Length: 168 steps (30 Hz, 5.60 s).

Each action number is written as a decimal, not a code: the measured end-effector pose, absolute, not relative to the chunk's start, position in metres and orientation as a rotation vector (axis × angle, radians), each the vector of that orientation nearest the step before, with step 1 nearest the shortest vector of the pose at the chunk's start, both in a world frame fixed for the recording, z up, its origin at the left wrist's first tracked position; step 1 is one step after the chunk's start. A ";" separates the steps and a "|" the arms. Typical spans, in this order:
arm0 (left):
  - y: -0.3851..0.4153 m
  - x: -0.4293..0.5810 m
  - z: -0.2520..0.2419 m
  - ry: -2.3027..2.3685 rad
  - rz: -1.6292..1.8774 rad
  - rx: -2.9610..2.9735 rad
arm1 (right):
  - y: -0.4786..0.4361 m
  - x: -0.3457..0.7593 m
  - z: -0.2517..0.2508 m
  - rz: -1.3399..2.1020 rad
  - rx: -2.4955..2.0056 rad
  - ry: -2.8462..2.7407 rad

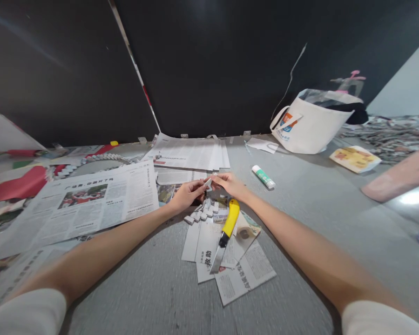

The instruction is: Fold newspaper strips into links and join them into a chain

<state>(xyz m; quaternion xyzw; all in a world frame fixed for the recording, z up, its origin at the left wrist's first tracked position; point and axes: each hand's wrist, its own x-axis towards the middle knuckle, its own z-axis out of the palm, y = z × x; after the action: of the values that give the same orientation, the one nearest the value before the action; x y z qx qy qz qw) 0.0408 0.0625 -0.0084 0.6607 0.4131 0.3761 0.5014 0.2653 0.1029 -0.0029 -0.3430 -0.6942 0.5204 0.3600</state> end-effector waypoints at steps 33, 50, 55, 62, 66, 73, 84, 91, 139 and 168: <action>0.059 0.044 -0.006 1.054 0.878 1.668 | 0.116 0.263 -0.018 1.224 -0.884 -1.365; 0.061 0.042 -0.006 1.031 0.824 1.750 | 0.097 0.261 0.002 1.150 -1.032 -1.688; 0.061 0.041 -0.006 1.039 0.805 1.772 | 0.103 0.260 -0.008 1.147 -1.024 -1.500; 0.059 0.041 -0.008 1.033 0.794 1.751 | 0.099 0.260 -0.004 1.110 -0.989 -1.570; 0.060 0.041 -0.009 1.031 0.786 1.741 | 0.098 0.260 -0.005 1.060 -0.988 -1.729; 0.060 0.040 -0.008 1.018 0.748 1.689 | 0.103 0.261 -0.015 0.854 -0.889 -1.923; 0.061 0.042 -0.007 1.025 0.738 1.692 | 0.101 0.263 -0.014 0.393 -0.784 -2.327; 0.061 0.042 -0.008 0.995 0.770 1.675 | 0.095 0.260 -0.008 0.600 -0.875 -2.200; 0.069 0.038 -0.013 1.050 1.046 1.490 | 0.095 0.262 -0.005 1.227 -0.886 -2.071; 0.071 0.039 -0.017 1.080 1.146 1.413 | 0.096 0.261 -0.006 1.130 -1.028 -2.110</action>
<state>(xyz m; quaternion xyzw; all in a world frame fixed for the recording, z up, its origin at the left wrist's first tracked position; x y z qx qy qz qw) 0.0394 0.0709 -0.0165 0.5819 0.4449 0.4721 0.4904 0.2607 0.0956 -0.0062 -0.3805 -0.7810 0.4182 0.2652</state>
